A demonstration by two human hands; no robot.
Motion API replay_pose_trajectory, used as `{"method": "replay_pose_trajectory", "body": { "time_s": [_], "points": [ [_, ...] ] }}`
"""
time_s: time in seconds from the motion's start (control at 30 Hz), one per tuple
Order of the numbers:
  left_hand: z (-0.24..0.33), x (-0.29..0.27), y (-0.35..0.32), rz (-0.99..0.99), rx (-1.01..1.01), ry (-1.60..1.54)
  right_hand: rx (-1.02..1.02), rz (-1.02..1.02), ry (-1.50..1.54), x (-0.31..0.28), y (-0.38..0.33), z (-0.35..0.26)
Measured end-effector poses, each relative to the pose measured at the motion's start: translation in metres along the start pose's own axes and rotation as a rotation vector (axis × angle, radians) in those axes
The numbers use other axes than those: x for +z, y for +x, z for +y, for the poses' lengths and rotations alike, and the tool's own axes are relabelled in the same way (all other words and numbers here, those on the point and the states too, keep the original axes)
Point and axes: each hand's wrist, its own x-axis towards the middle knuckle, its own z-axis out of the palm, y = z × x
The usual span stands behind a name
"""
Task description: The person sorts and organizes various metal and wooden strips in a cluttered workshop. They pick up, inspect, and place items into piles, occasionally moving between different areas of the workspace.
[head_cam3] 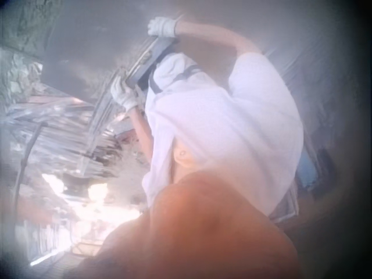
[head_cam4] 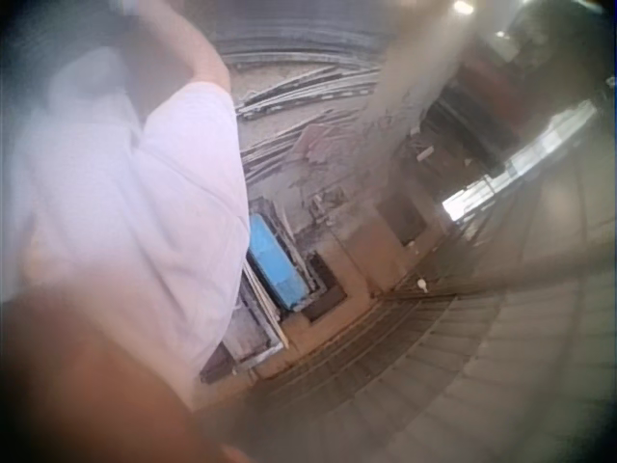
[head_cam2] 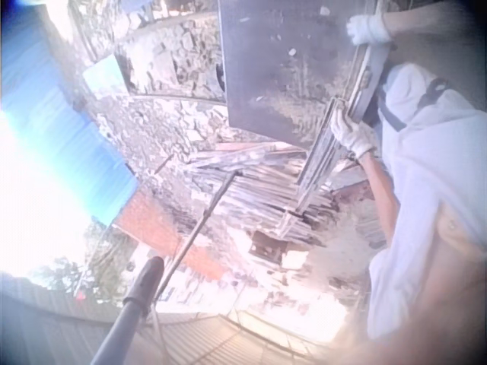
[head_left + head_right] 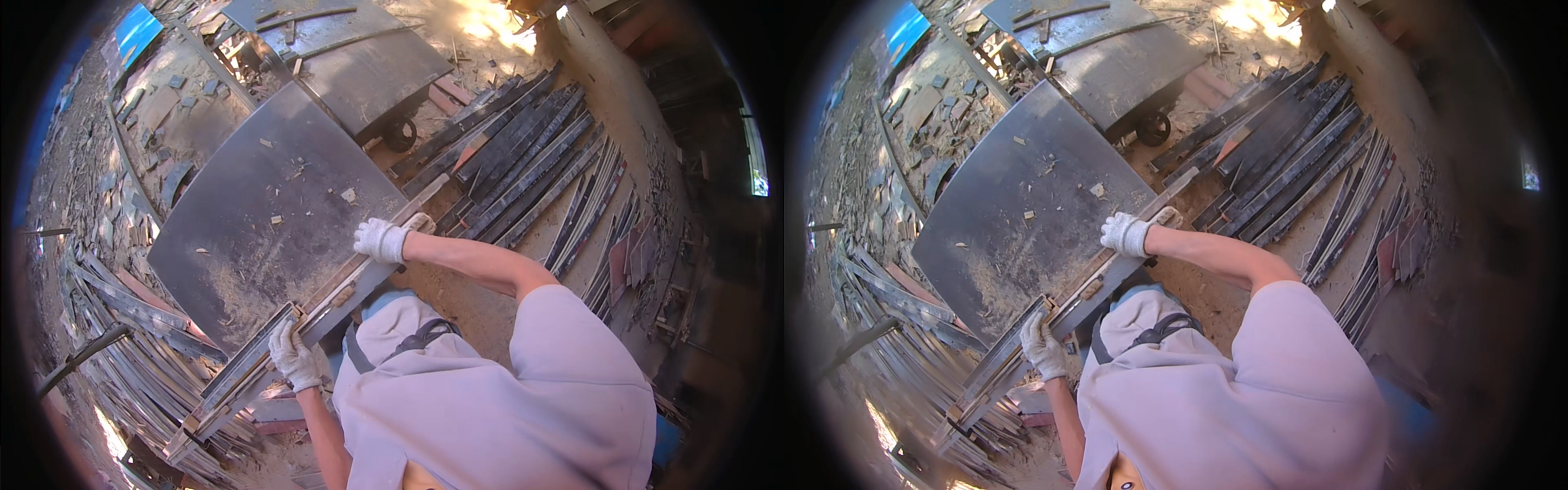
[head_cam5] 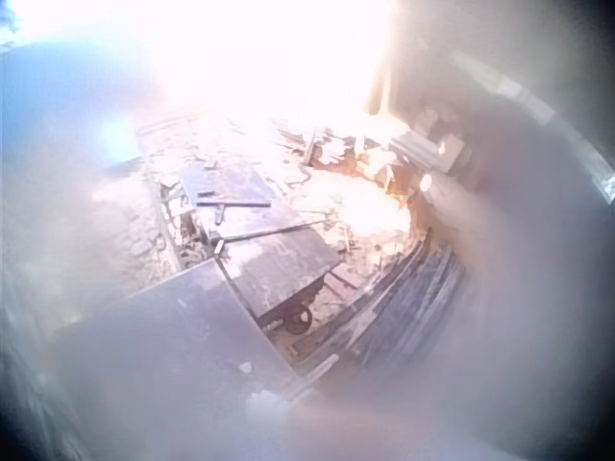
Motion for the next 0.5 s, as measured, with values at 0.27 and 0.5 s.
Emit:
{"method": "replay_pose_trajectory", "body": {
  "time_s": [0.27, 0.5],
  "points": [
    [0.024, 0.004, 0.007, 0.048, 0.061, -0.034, 0.014, -0.077, 0.050, -0.014, -0.004, 0.000],
    [0.047, 0.008, 0.014, -0.110, 0.151, 0.020, 0.031, -0.032, 0.084, -0.009, -0.007, -0.002]
  ]
}}
